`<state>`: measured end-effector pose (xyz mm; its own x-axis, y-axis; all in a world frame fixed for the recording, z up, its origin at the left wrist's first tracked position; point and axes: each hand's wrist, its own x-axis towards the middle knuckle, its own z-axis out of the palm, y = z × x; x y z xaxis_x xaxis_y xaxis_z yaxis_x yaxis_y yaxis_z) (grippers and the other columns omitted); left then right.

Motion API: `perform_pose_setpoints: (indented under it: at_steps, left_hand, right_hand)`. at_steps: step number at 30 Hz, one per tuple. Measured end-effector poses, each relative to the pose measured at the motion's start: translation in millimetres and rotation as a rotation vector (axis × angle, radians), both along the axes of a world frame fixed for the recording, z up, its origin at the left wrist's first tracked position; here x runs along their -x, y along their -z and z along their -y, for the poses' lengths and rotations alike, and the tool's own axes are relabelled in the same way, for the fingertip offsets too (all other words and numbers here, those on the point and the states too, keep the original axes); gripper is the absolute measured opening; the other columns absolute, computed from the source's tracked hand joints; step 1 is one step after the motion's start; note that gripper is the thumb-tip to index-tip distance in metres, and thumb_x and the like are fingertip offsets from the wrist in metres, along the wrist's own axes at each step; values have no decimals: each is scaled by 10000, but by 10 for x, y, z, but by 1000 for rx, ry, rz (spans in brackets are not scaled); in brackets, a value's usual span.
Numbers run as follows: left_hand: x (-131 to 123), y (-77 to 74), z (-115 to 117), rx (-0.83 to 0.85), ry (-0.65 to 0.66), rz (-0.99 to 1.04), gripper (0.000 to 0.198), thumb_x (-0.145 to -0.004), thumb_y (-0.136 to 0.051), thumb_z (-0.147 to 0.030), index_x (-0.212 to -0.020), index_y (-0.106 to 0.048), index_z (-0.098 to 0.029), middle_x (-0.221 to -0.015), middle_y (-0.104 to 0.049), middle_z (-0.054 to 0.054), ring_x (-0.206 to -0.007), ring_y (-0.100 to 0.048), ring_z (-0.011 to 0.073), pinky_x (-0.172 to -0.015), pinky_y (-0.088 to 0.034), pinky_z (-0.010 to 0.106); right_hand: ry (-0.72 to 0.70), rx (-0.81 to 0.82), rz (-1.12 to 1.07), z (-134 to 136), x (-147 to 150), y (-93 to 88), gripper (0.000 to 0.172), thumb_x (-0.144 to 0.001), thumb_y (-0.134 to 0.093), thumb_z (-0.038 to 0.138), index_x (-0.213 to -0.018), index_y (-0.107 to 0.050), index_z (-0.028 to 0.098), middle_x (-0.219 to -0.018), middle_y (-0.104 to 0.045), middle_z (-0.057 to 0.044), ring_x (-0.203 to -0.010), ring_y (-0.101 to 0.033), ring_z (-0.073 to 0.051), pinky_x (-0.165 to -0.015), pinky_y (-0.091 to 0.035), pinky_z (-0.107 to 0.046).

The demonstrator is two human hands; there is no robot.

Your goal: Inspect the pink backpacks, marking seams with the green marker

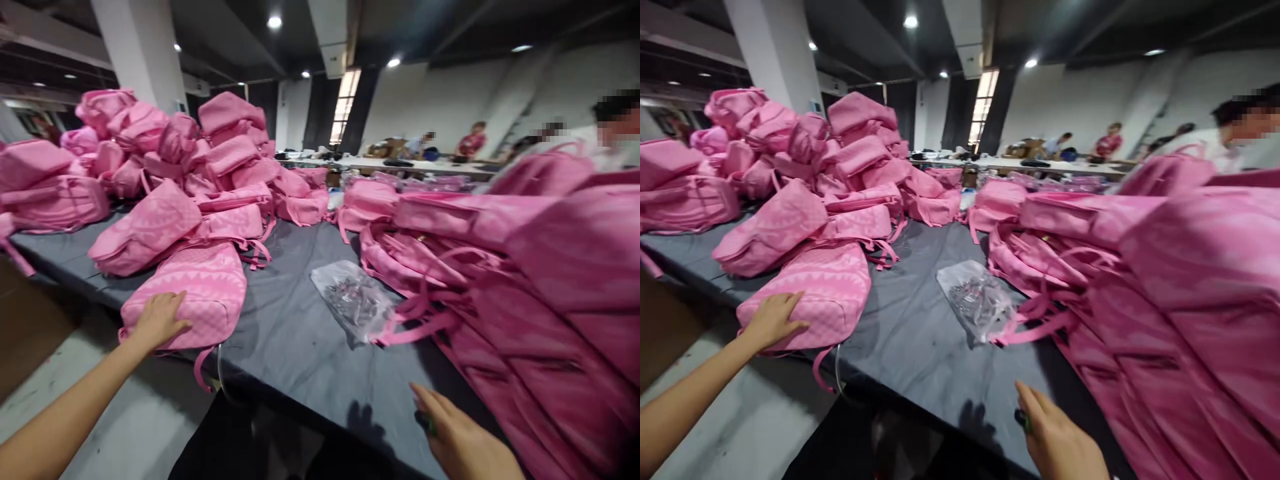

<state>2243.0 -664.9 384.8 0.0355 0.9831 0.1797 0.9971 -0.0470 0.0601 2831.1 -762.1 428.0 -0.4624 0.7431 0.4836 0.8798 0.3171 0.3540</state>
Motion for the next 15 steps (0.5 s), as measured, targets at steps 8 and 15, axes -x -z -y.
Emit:
perform_pose_setpoints:
  at_steps: [8, 15]
  left_hand:
    - [-731, -142, 82, -48, 226, 135, 246, -900, -626, -421, -868, -670, -181, -872, -714, 64, -855, -664, 222, -781, -479, 320]
    - [-1129, -926, 786, -549, 579, 606, 432, -925, -575, -493, -629, -540, -179, -577, -540, -15, -551, -489, 120, -542, -339, 267]
  right_hand:
    - [68, 440, -268, -232, 540, 401, 528, -771, -370, 77, -1174, -684, 211, -1039, -754, -26, -809, -747, -186, -627, -582, -231]
    - [182, 676, -772, -465, 858, 315, 568, -836, -439, 567, -1175, -683, 183, -975, -761, -89, -912, -735, -264, -741, -597, -298]
